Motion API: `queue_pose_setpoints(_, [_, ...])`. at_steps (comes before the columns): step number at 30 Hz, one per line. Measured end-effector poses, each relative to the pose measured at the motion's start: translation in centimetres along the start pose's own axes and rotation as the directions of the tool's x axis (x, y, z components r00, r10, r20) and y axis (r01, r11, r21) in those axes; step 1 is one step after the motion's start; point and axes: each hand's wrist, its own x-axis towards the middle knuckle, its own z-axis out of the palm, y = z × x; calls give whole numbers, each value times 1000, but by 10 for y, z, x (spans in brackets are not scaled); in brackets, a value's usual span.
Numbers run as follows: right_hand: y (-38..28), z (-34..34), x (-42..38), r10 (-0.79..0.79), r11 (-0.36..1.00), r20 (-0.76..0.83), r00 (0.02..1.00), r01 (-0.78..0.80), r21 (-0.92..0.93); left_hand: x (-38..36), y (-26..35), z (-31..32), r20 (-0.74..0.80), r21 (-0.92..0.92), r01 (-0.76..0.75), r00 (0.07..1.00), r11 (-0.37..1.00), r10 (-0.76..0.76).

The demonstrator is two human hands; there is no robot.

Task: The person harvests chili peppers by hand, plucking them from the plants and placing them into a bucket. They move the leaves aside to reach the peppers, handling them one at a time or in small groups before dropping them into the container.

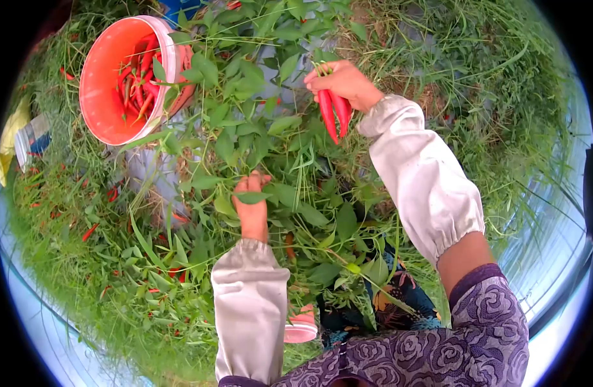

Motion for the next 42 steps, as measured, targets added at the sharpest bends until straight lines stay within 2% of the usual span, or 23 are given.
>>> queue_pose_setpoints(2, [26, 15, 49, -17, 948, -9, 1000, 13, -319, -2, -5, -3, -6, 14, 28, 1000, 1000, -28])
queue_pose_setpoints(4, [16, 46, 49, -115, 596, -9, 993, 62, -800, 1, -12, -8, 13, 20, -30, 999, 999, 30])
queue_pose_setpoints(8, [34, 80, 55, -93, 571, 55, 994, 98, -815, -1, -9, -9, 19, 39, -5, 1000, 999, 4])
queue_pose_setpoints(10, [42, 79, 47, -46, 666, 46, 998, 64, -743, -2, -10, -9, 1, 29, -13, 1000, 999, 13])
queue_pose_setpoints(12, [61, 65, 42, -112, 661, 40, 993, 105, -743, -1, -11, -10, -1, 68, -18, 1000, 998, 18])
queue_pose_setpoints(14, [62, 45, 25, -272, 628, 276, 922, 388, -675, 2, -14, -9, 0, 104, -26, 1000, 994, 26])
queue_pose_setpoints(16, [41, 35, -15, -13, 809, 208, 978, 133, -572, 4, -19, -6, 34, 68, 2, 999, 998, -5])
queue_pose_setpoints(17, [37, 30, -34, -4, 928, 209, 978, 82, -364, 4, -20, -5, 35, 64, 6, 999, 998, -9])
queue_pose_setpoints(19, [21, 15, -64, -38, 999, 145, 989, 36, 15, 4, -22, -7, 26, 39, -16, 1000, 999, 15])
queue_pose_setpoints(20, [13, 4, -75, -69, 985, 69, 995, 57, 161, 2, -19, -10, 24, 40, -15, 1000, 999, 14])
queue_pose_setpoints(22, [16, -42, -78, -111, 954, 103, 988, 77, 290, -4, -7, -14, -13, 23, 1, 1000, 1000, -1])
queue_pose_setpoints(23, [15, -54, -78, -196, 837, 244, 950, 33, 546, 0, -12, -21, -11, 19, -40, 999, 999, 40])
queue_pose_setpoints(24, [19, -63, -79, -319, 771, 234, 919, 108, 627, 3, -18, -28, 4, 24, -39, 999, 999, 39])
queue_pose_setpoints(27, [6, -61, -87, -215, 753, 141, 966, 72, 655, 5, -20, -41, 11, 28, -41, 999, 999, 40])
queue_pose_setpoints(29, [10, -55, -70, -253, 748, 386, 887, -73, 660, 1, -15, -39, 14, 104, -59, 998, 993, 58])
queue_pose_setpoints(32, [18, -33, -22, -190, 841, 440, 878, -86, 534, 0, -13, -38, 18, 140, -77, 997, 987, 75])
queue_pose_setpoints(34, [17, -10, 11, -43, 956, 301, 953, -48, 288, 5, -22, -39, 14, 184, -95, 996, 978, 94])
queue_pose_setpoints(35, [15, 6, 24, 29, 999, 223, 974, -22, -31, 6, -23, -39, 11, 184, -92, 996, 979, 91])
queue_pose_setpoints(36, [13, 21, 37, 72, 936, 126, 989, -23, -351, 7, -24, -39, 16, 190, -94, 996, 977, 93])
queue_pose_setpoints(37, [21, 34, 58, 98, 753, 126, 987, 9, -658, 7, -26, -38, 20, 196, -95, 995, 976, 93])
queue_pose_setpoints(38, [35, 44, 78, 120, 474, 120, 985, 50, -879, 6, -27, -37, 12, 191, -90, 996, 978, 89])
queue_pose_setpoints(39, [47, 55, 91, 115, 297, 123, 986, 84, -951, 5, -27, -34, 18, 186, -119, 993, 975, 117])
queue_pose_setpoints(42, [72, 91, 125, 81, 180, 137, 987, 121, -976, 2, -26, -31, -6, 189, -112, 993, 975, 116])
